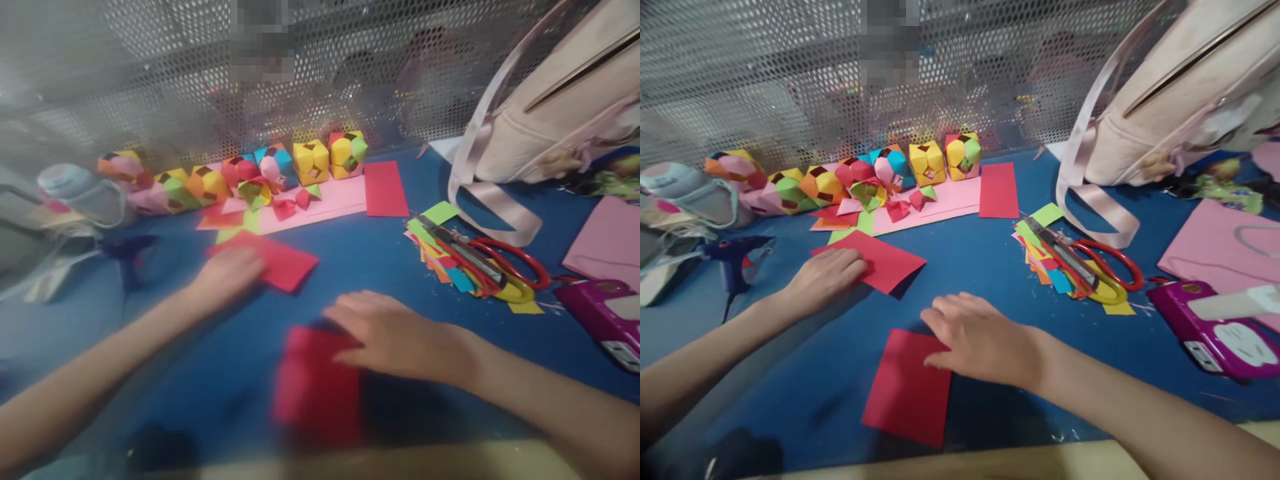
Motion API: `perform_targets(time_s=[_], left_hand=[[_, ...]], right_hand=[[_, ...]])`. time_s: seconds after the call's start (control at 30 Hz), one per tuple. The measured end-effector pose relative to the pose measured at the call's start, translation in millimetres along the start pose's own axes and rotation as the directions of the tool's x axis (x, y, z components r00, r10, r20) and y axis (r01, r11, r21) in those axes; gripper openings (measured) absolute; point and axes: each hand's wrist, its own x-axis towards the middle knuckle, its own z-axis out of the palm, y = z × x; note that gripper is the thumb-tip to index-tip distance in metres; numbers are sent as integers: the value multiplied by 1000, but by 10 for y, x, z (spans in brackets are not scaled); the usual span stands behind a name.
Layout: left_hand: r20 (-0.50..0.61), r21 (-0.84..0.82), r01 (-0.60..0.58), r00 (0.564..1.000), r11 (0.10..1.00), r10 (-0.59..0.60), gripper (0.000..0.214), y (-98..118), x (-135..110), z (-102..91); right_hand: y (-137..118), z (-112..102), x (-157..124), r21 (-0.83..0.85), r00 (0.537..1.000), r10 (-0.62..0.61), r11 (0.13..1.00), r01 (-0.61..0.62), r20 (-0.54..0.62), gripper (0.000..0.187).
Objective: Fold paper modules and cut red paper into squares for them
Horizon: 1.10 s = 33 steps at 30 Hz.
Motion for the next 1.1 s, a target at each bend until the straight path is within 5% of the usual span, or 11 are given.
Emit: perform_targets(time_s=[0.2,0.33,0.47,0.6,0.7,0.83,1.1], left_hand=[[170,24,117,978,993,-120,23,-332,-182,4],[263,18,171,950,985,-170,23,-579,-325,50],[420,-22,268,877,963,-234,27,-660,-399,58],[406,-265,314,894,912,-190,33,-352,-318,-109],[293,-622,220,955,752,-38,30,119,-139,-279],[105,-767,43,993,641,60,26,654,84,-362],[14,-766,-58,994,640,106,25,756,179,-215]], right_hand=[[-46,106,-22,67,992,-127,990,125,14,27],[86,113,14,137,997,-75,988,77,-22,30],[210,60,26,91,998,43,995,-38,-44,26],[260,-11,37,53,995,99,994,-98,-20,24],[260,-40,50,26,995,100,995,-100,27,23],[230,-65,53,-30,997,70,997,-69,43,18],[145,-217,88,-94,983,60,995,-45,173,13]])
